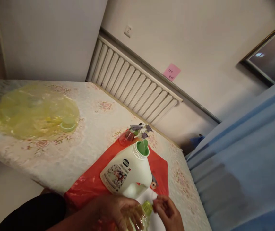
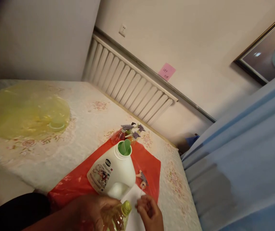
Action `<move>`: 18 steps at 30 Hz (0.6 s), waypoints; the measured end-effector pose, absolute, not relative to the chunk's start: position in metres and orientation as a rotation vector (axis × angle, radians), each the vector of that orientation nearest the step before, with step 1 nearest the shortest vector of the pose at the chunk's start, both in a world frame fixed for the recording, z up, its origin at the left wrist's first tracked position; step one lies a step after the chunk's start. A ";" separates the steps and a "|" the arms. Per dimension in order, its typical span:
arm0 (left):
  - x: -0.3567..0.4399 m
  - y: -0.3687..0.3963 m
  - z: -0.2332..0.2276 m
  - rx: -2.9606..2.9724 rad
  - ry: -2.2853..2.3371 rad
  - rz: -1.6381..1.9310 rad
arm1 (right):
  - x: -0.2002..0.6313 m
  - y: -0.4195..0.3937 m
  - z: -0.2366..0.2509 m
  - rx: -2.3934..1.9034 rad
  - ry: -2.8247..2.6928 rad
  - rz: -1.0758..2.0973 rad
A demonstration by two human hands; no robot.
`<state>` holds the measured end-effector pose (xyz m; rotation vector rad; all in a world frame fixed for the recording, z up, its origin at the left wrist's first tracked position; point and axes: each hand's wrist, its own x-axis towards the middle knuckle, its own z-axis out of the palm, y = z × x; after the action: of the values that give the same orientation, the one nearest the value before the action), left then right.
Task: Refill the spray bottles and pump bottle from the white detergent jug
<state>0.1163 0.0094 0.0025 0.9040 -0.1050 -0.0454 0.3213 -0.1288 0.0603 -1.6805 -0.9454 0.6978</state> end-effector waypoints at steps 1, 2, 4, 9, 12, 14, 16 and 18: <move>0.116 0.010 0.001 0.914 -0.098 -0.059 | 0.318 -0.116 0.065 -1.641 -0.968 0.699; 0.116 0.011 -0.001 0.919 -0.083 -0.064 | 0.314 -0.103 0.069 -1.602 -0.991 0.686; 0.115 0.011 -0.004 0.924 -0.058 -0.064 | 0.302 -0.080 0.073 -1.523 -1.060 0.700; 0.112 0.012 -0.007 0.971 -0.088 -0.063 | 0.280 -0.044 0.070 -1.693 -1.139 0.700; 0.109 0.014 -0.002 0.959 -0.067 -0.057 | 0.279 -0.035 0.063 -1.603 -1.130 0.786; 0.108 0.015 0.002 0.955 -0.061 -0.059 | 0.280 -0.030 0.058 -1.511 -1.109 0.842; 0.110 0.016 0.002 0.987 -0.084 -0.074 | 0.280 -0.025 0.055 -1.480 -1.083 0.826; 0.113 0.018 -0.001 1.022 -0.117 -0.089 | 0.279 -0.017 0.054 -1.490 -1.072 0.788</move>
<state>0.1126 0.0175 -0.0009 1.0222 -0.1172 -0.0888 0.2791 -0.0168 0.0544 -1.4898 -1.0725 0.7876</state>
